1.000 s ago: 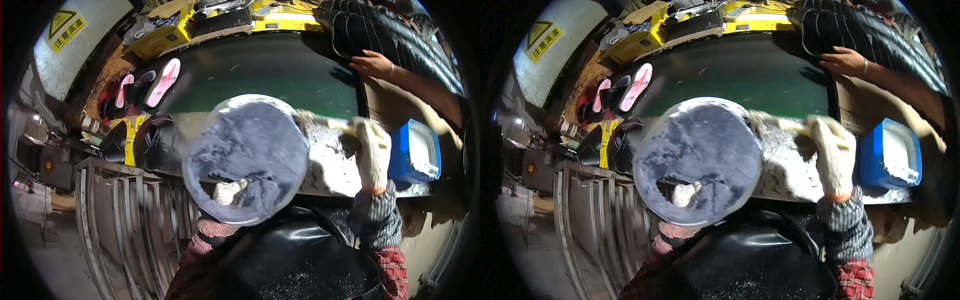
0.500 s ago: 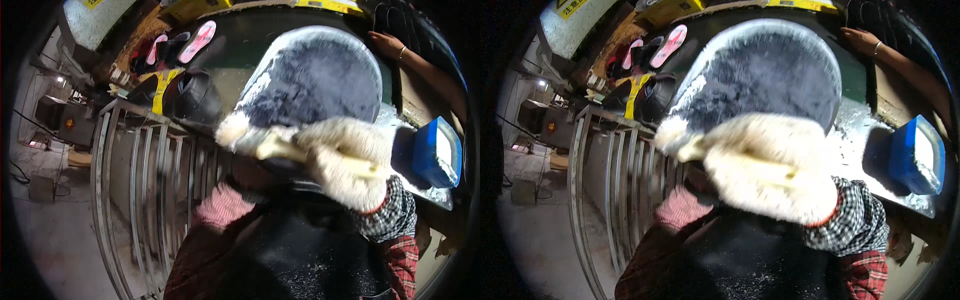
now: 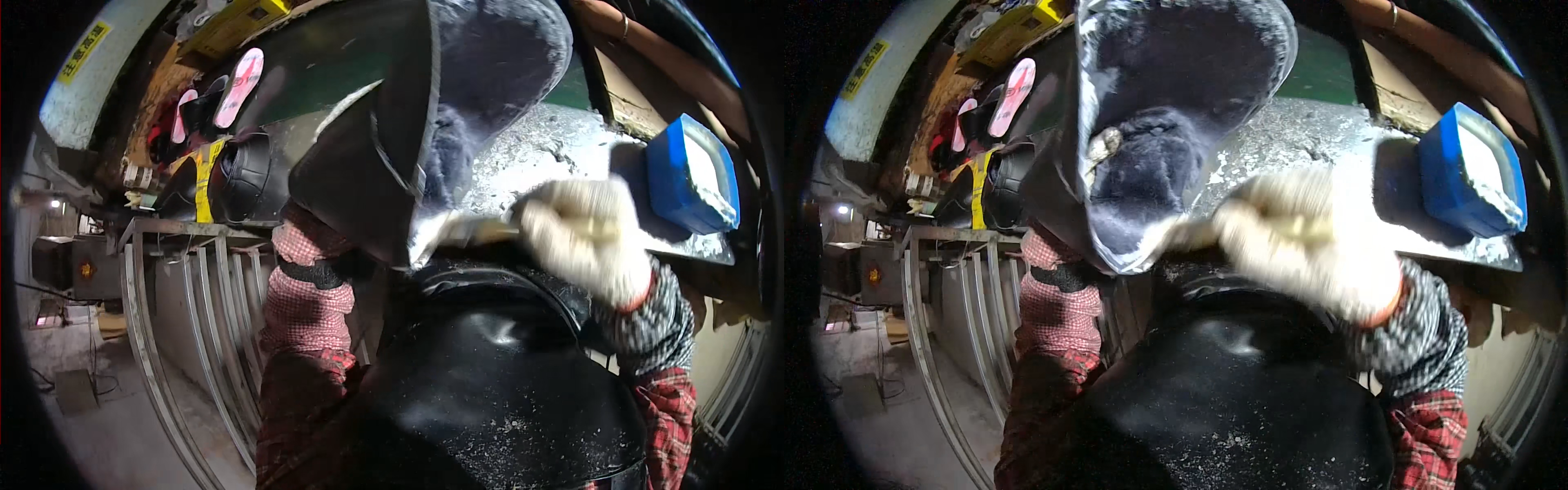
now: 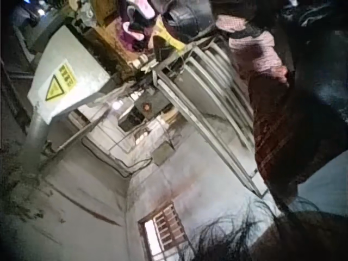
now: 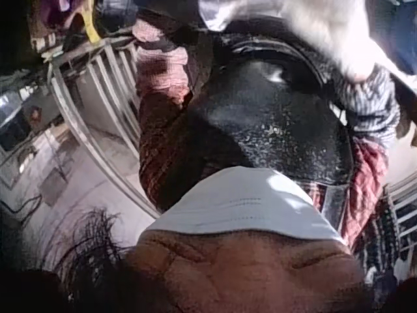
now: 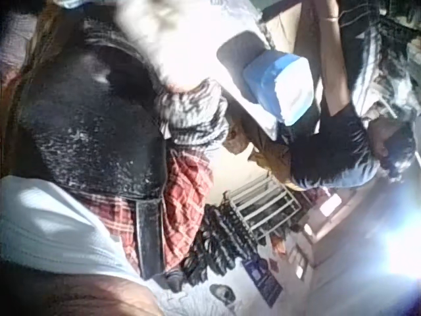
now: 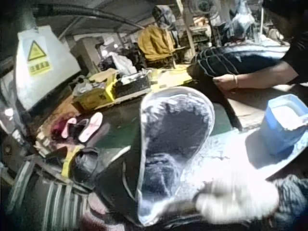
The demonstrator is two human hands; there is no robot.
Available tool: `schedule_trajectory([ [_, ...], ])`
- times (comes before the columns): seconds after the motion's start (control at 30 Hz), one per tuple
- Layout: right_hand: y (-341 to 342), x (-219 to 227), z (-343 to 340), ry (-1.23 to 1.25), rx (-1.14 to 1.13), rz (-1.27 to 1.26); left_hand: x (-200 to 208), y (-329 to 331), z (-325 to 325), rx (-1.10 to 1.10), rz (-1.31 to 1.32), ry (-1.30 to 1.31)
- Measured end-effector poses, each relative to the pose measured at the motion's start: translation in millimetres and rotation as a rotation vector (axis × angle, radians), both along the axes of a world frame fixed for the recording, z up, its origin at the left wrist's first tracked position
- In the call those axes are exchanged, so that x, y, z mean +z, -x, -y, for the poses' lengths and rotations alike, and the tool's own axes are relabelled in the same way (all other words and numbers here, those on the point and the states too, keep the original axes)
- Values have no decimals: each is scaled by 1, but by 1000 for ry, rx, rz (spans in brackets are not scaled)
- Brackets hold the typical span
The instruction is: Applying adhesive to shoe components using a brush at a manufacturing workstation.
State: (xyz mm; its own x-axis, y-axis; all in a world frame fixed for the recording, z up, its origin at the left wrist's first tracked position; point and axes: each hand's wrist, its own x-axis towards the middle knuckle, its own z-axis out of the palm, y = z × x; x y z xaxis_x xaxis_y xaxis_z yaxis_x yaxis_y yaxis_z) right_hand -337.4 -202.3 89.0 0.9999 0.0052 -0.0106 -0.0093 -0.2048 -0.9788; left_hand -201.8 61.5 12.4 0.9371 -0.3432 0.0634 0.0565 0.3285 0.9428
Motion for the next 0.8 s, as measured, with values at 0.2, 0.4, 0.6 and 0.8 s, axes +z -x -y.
schedule_trajectory([
  [0.2, 2, -11, 9, 385, -107, 536, -16, 1, 0, -69, 68, -18],
  [0.4, -37, -32, 56, 351, -585, 983, -53, 28, -32, 90, 762, -886],
  [0.6, 13, -39, 5, -825, -447, -412, -5, 45, -2, -11, 291, -318],
  [0.8, 47, -47, 40, -251, -440, 147, 11, 55, 21, -41, 249, -348],
])
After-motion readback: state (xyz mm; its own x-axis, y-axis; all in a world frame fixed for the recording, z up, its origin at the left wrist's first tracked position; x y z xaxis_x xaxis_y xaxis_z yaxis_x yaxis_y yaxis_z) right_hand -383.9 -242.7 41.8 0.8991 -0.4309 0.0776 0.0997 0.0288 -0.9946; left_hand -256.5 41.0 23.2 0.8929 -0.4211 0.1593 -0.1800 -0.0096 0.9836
